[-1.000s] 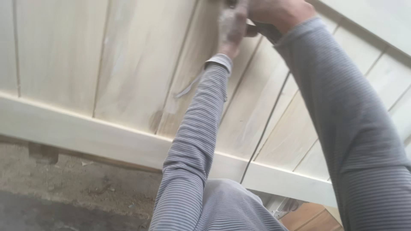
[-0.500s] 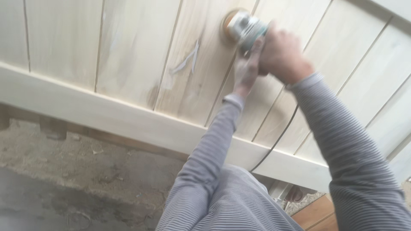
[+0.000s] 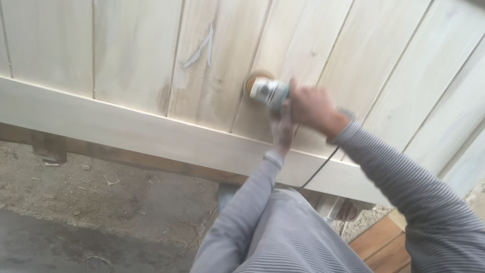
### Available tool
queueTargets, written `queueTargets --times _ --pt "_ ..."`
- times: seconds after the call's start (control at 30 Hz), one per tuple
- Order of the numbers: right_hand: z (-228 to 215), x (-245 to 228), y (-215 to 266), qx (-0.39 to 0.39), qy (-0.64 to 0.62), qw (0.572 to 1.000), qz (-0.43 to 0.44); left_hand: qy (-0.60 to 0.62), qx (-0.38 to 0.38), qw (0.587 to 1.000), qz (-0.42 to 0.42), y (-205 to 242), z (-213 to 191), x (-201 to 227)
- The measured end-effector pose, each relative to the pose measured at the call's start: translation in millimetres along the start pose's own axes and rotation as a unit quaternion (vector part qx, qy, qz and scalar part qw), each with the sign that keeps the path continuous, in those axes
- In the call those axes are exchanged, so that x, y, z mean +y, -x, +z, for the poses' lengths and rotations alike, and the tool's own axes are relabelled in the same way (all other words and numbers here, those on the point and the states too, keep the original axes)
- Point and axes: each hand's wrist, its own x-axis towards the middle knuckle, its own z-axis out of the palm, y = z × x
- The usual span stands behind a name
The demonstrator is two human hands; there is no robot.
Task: The person uses an orbital sander to smooth the surface of a large wooden panel. They move the sander across the wood in overlapping passes, occasionally pausing to wipe the surface with their hand.
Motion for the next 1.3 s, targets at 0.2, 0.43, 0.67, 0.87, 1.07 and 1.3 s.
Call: queueTargets --times 0.2,0.43,0.67,0.87,1.07,1.3 --pt "-67 87 -58 0.089 -0.008 0.992 0.091 0.012 -0.068 0.997 -0.016 -129 100 30" --pt "-52 93 -15 0.105 -0.089 0.983 0.124 -0.016 -0.094 0.989 -0.111 -96 102 17" --pt "36 22 62 -0.025 0.001 0.998 -0.057 -0.039 0.045 0.994 -0.094 92 2 -48" --pt "-8 76 2 -0.038 0.043 0.998 -0.011 0.006 0.015 0.999 -0.033 -2 66 -35" --pt "-126 128 -68 0.04 0.098 0.994 -0.003 0.04 -0.04 0.998 0.008 -137 164 -1" --pt "-99 133 -45 0.045 -0.064 0.991 0.105 -0.092 -0.071 0.992 -0.053 -205 199 -18"
